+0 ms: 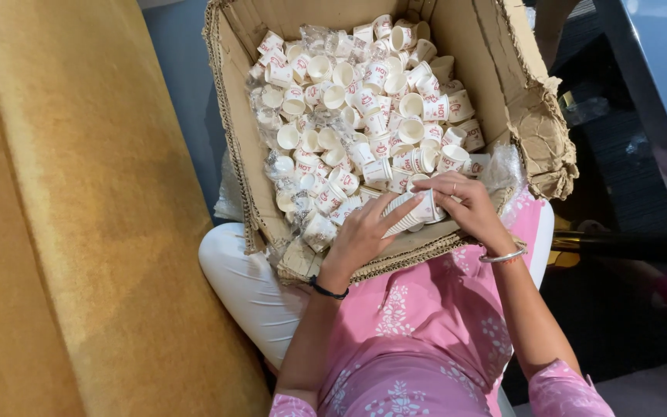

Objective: The person picks up paper cups from a cardboard box and stacks them into columns by hand.

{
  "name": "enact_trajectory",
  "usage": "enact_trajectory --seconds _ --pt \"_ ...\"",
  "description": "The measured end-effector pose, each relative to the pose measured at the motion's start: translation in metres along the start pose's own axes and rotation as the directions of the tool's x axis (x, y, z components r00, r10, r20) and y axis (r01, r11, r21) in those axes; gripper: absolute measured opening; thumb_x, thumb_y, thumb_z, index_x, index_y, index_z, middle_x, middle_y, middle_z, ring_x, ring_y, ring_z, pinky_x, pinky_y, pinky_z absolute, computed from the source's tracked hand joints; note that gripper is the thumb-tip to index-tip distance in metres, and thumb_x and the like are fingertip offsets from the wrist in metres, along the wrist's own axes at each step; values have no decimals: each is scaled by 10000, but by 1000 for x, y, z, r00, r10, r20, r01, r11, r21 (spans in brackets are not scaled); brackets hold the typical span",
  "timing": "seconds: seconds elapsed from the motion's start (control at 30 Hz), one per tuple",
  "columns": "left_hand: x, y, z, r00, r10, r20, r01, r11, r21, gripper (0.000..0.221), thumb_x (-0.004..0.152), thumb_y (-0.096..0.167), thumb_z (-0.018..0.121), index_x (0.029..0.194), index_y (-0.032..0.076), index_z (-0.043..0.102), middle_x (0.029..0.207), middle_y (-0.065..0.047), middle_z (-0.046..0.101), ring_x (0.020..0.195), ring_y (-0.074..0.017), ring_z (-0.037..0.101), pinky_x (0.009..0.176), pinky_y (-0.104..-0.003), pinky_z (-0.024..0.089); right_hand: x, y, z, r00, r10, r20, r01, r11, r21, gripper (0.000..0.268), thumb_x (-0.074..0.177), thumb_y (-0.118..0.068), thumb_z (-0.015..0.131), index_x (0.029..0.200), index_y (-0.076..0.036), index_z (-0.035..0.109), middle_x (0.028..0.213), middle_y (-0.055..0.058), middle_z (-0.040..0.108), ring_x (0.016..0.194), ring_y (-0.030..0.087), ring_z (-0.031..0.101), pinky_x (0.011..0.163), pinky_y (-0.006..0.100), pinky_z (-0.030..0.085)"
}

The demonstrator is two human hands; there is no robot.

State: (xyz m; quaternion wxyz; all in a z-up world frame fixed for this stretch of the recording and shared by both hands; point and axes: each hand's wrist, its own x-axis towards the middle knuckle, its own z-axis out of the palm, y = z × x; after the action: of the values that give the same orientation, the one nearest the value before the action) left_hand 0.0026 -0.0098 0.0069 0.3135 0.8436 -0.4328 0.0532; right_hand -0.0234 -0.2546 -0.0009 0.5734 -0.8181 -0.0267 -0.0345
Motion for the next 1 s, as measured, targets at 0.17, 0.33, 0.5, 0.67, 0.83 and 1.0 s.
enact_trajectory --seconds 0.17,0.33,0.5,0.67,0.83,1.0 --pt "-3 -7 5 1000 2 -8 -2 1000 -1 957 760 232 908 1557 266 380 1280 -150 607 1064 -328 667 819 -432 583 17 -31 -2 978 -96 186 124 982 -143 353 947 -25 641 1290 -63 715 976 105 689 849 239 636 790 358 512" --pt "-15 -27 29 965 -108 -240 101 994 -42 1076 751 141 894 1625 206 269 1313 -117 603 1127 -306 674 924 -400 612 66 2 3 963 3 269 168 773 -612 255 870 -115 697 1106 -27 730 971 164 704 885 352 685 765 458 546" --pt "-14 -25 19 963 -135 -235 134 991 -19 1110 710 136 909 1606 179 256 1311 -141 610 1079 -314 665 852 -431 588 85 67 40 875 -21 484 447 422 -789 114 813 -98 660 901 -57 721 911 139 702 879 334 699 715 452 571" --pt "-8 -15 8 957 -140 -253 148 989 11 1067 708 118 895 1591 176 300 1291 -131 623 1082 -311 666 823 -445 580 82 56 28 849 -141 510 517 419 -746 73 750 -84 649 771 -45 707 877 140 687 855 328 693 680 439 569" --pt "-6 -8 1 954 -188 -235 181 982 -49 1002 751 109 887 1578 152 322 1261 -149 634 1094 -329 675 822 -432 577 59 -24 -12 932 -212 295 355 700 -619 172 812 -44 674 955 -31 767 915 170 719 867 335 695 759 439 563" --pt "-4 -10 7 954 -207 -217 196 978 -73 901 753 92 869 1507 119 376 1282 -149 639 1139 -327 671 890 -430 591 39 4 -30 997 -78 -28 73 988 -134 276 872 62 652 1097 -44 770 1066 99 748 934 176 707 806 306 571"
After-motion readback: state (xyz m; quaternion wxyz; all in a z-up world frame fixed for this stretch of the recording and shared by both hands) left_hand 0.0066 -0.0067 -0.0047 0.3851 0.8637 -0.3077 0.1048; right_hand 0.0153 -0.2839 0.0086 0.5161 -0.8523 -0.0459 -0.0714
